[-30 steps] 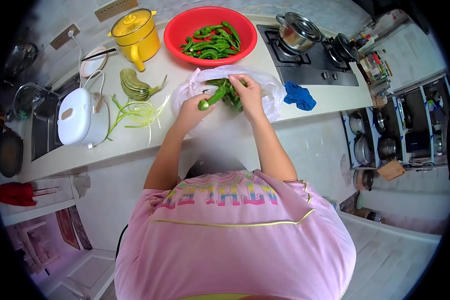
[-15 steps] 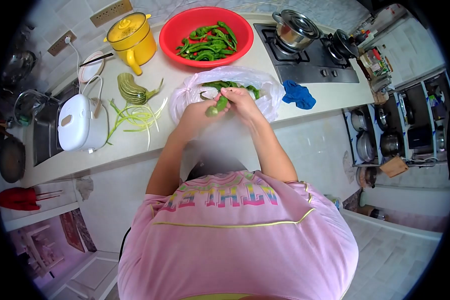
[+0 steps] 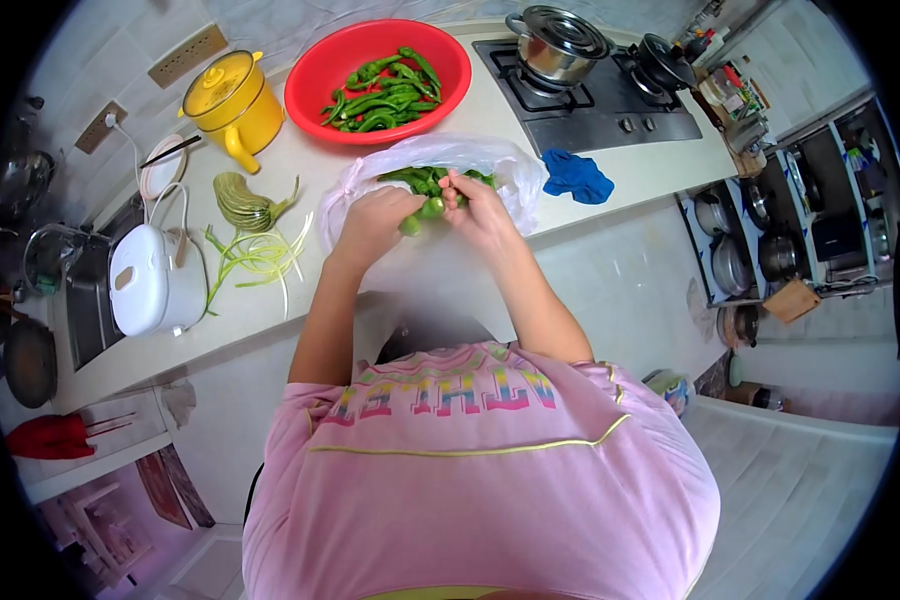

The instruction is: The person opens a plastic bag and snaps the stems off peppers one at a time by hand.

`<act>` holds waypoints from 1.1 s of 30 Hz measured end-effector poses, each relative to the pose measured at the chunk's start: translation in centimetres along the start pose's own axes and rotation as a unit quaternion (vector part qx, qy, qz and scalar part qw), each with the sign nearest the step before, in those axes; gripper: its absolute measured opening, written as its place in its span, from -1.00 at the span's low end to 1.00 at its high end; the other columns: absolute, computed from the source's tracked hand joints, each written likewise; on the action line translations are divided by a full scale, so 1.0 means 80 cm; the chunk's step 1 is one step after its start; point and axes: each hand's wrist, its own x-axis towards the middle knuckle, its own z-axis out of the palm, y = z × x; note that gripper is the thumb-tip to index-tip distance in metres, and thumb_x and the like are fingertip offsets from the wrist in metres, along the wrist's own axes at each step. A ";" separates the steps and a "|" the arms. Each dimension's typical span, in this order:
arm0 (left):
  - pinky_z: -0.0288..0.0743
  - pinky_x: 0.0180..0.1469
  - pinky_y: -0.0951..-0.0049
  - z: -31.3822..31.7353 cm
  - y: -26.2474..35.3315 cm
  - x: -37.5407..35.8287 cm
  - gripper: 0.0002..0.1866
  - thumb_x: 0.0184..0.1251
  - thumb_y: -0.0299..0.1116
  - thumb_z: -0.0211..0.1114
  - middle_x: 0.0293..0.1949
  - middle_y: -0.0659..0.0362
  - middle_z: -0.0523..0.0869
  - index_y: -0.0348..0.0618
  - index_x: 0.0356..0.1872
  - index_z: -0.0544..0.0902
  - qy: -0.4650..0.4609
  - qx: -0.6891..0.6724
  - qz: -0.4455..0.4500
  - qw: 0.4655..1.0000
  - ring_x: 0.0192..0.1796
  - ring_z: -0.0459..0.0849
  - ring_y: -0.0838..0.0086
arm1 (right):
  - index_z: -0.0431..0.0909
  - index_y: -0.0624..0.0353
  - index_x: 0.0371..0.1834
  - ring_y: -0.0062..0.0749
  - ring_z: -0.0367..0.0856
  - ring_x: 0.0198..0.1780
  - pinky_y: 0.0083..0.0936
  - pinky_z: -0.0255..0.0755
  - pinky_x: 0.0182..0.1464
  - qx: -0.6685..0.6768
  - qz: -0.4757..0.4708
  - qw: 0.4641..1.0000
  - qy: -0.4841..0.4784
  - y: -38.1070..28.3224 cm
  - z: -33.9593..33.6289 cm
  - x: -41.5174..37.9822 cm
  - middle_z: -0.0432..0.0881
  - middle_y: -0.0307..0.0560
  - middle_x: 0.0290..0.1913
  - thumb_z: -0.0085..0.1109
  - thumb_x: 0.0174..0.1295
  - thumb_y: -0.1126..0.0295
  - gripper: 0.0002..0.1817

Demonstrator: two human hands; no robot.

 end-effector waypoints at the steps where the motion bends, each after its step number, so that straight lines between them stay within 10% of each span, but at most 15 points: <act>1: 0.42 -0.30 0.35 0.000 0.001 0.004 -0.72 -0.18 -0.57 0.17 -0.45 0.16 0.57 -0.10 -0.32 0.60 0.021 0.001 0.012 1.000 -0.34 0.56 0.29 | 0.47 0.29 -0.35 -0.65 0.35 -0.52 -0.65 0.36 -0.43 -0.013 -0.013 1.000 0.025 -0.006 0.002 -0.006 0.44 -0.24 -0.52 -0.01 0.23 0.44 -0.87; 6: 0.43 -0.25 0.41 0.014 0.004 0.017 -0.79 -0.07 -0.60 0.17 -0.42 0.13 0.58 -0.12 -0.35 0.62 0.087 -0.051 -0.003 0.995 -0.32 0.57 0.35 | 0.47 0.32 -0.22 -0.68 0.38 -0.51 -0.72 0.39 -0.42 -0.101 -0.097 0.990 -0.017 -0.024 0.002 -0.027 0.51 -0.19 -0.45 -0.07 0.15 0.55 -0.83; 9: 0.42 -0.20 0.43 0.024 -0.003 0.026 -0.83 0.10 -0.48 0.20 -0.37 0.16 0.60 -0.18 -0.24 0.56 0.096 -0.246 -0.197 0.944 -0.24 0.57 0.42 | 0.49 0.32 -0.20 -0.69 0.37 -0.53 -0.74 0.36 -0.46 -0.102 -0.115 0.988 0.006 -0.027 -0.017 -0.022 0.50 -0.21 -0.46 -0.08 0.16 0.54 -0.81; 16: 0.39 0.05 0.39 -0.035 -0.054 0.127 -0.45 0.24 -0.30 0.20 0.05 0.08 0.47 -0.31 0.18 0.23 0.166 -0.752 -0.380 0.511 0.03 0.48 0.39 | 0.58 0.25 -0.41 -0.41 0.50 -0.51 -0.52 0.39 -0.44 -0.484 -0.197 0.850 0.071 -0.004 -0.052 0.001 0.55 -0.10 -0.55 0.05 0.10 0.40 -0.84; 20: 0.34 0.08 0.40 0.001 -0.044 0.093 -0.71 0.25 -0.41 0.13 -0.05 0.15 0.55 -0.22 -0.01 0.47 0.154 -0.522 -0.356 0.759 0.04 0.49 0.40 | 0.59 0.24 -0.50 0.00 0.57 -0.32 -0.23 0.43 -0.24 -0.753 -0.155 0.638 0.050 0.010 -0.056 -0.002 0.59 0.17 -0.42 0.18 -0.08 0.33 -0.82; 23: 0.31 0.11 0.41 0.056 -0.041 0.025 -0.77 0.08 -0.52 0.17 -0.16 0.12 0.61 -0.19 -0.19 0.60 -0.136 -0.258 -0.186 0.938 0.08 0.45 0.38 | 0.60 0.21 -0.53 -0.01 0.59 -0.30 -0.22 0.44 -0.21 -0.837 -0.074 0.540 0.050 0.017 -0.069 -0.015 0.60 0.16 -0.43 0.17 -0.13 0.40 -0.88; 26: 0.33 0.08 0.37 0.103 -0.045 -0.018 -0.76 0.00 -0.51 0.23 -0.17 0.08 0.60 -0.20 -0.23 0.59 -0.154 -0.054 0.014 0.986 0.03 0.47 0.25 | 0.59 0.23 -0.54 -0.02 0.59 -0.31 -0.22 0.44 -0.23 -0.844 -0.065 0.531 0.034 0.018 -0.077 -0.025 0.60 0.14 -0.43 0.20 -0.14 0.38 -0.86; 32: 0.33 0.04 0.30 0.073 -0.031 -0.019 -0.75 -0.01 -0.43 0.29 -0.21 0.03 0.58 -0.23 -0.25 0.57 -0.094 -0.098 -0.136 0.981 -0.03 0.47 0.14 | 0.59 0.24 -0.34 -0.04 0.58 -0.33 -0.27 0.43 -0.25 -0.698 -0.224 0.675 0.085 0.017 -0.078 -0.029 0.59 0.12 -0.38 0.29 -0.13 0.31 -0.71; 33: 0.41 -0.08 0.40 0.069 -0.031 -0.018 -0.73 0.08 -0.37 0.28 -0.27 0.10 0.58 -0.23 -0.19 0.54 -0.034 -0.109 -0.143 0.983 -0.15 0.54 0.28 | 0.58 0.21 -0.21 -0.28 0.56 -0.45 -0.46 0.41 -0.35 -0.655 -0.210 0.717 0.111 0.013 -0.067 -0.030 0.60 -0.04 -0.43 0.27 -0.03 0.29 -0.68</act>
